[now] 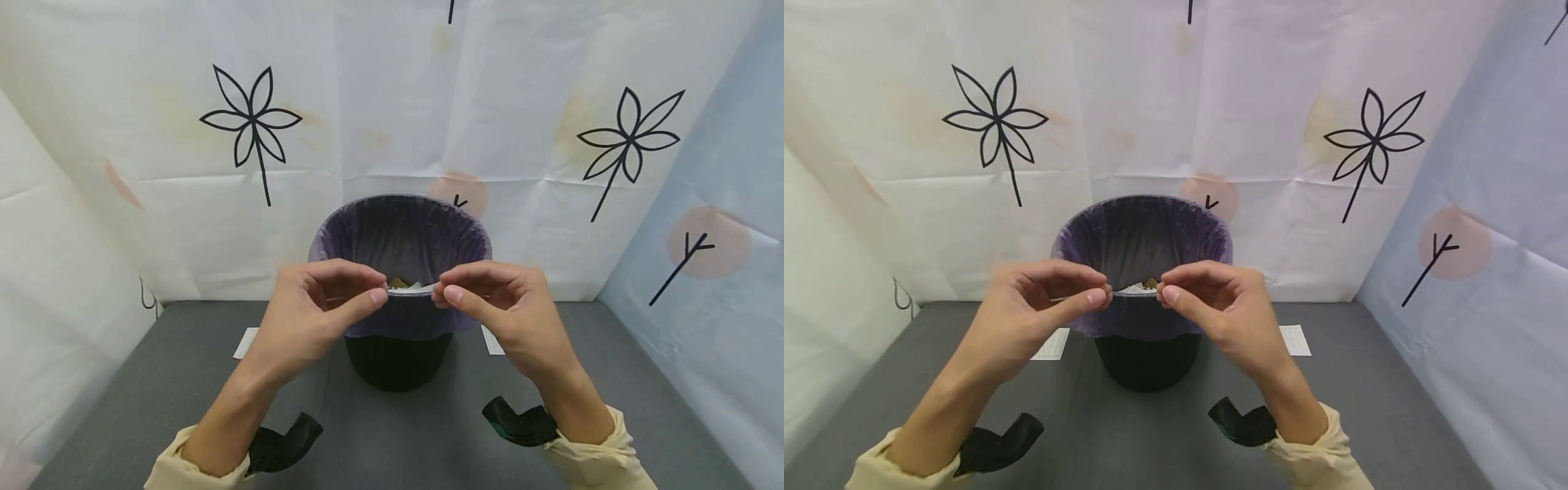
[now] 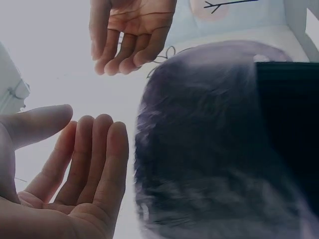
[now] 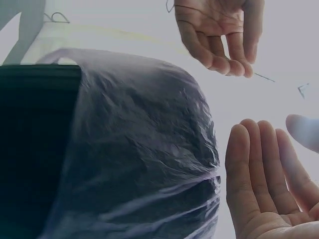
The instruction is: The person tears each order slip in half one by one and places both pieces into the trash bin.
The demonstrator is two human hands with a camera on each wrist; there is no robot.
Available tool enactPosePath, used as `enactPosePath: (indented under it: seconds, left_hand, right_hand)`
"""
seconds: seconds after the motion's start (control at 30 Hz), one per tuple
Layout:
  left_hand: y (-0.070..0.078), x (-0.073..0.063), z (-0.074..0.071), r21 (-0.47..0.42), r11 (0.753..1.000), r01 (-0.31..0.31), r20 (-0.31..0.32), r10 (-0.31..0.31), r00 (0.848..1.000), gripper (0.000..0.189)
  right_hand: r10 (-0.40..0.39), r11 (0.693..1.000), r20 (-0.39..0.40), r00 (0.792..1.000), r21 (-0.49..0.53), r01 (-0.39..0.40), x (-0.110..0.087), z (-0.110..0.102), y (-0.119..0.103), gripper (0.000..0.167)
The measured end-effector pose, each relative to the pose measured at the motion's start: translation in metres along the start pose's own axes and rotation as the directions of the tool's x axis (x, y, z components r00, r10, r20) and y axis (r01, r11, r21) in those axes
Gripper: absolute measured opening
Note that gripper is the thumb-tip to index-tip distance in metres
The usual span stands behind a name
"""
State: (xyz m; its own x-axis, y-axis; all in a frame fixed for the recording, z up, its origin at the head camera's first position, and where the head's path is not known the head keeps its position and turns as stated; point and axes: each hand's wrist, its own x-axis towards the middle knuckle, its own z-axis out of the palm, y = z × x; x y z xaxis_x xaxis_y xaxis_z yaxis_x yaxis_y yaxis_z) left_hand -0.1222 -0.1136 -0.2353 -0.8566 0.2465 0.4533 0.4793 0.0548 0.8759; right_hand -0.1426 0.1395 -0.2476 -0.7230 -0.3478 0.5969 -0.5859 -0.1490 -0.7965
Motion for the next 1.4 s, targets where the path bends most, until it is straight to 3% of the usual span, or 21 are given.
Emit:
enactPosePath:
  seconds: [0.17, 0.43, 0.73, 0.97, 1.4]
  left_hand:
    - [-0.014, -0.013, 0.008, -0.049, 0.999, 0.010, -0.006, -0.010, 1.000, 0.017]
    - [-0.040, -0.031, 0.018, -0.085, 0.994, 0.065, -0.019, -0.067, 0.998, 0.014]
    - [-0.069, -0.049, 0.027, -0.093, 0.984, 0.149, -0.022, -0.152, 0.988, 0.015]
    - [-0.086, -0.057, 0.031, -0.114, 0.973, 0.201, -0.017, -0.205, 0.979, 0.016]
    - [-0.101, -0.061, 0.028, -0.086, 0.963, 0.256, -0.012, -0.258, 0.966, 0.019]
  right_hand:
    - [0.002, 0.999, 0.009, 1.000, 0.033, -0.003, -0.019, 0.004, 0.008, 0.018]
    - [0.102, 0.994, -0.011, 0.995, 0.044, -0.102, -0.044, 0.008, 0.026, 0.016]
    - [0.160, 0.981, 0.011, 0.987, 0.111, -0.160, -0.063, 0.011, 0.053, 0.015]
    - [0.193, 0.973, 0.022, 0.981, 0.122, -0.194, -0.069, 0.012, 0.066, 0.015]
    - [0.274, 0.952, 0.091, 0.957, 0.114, -0.284, -0.075, 0.013, 0.080, 0.019]
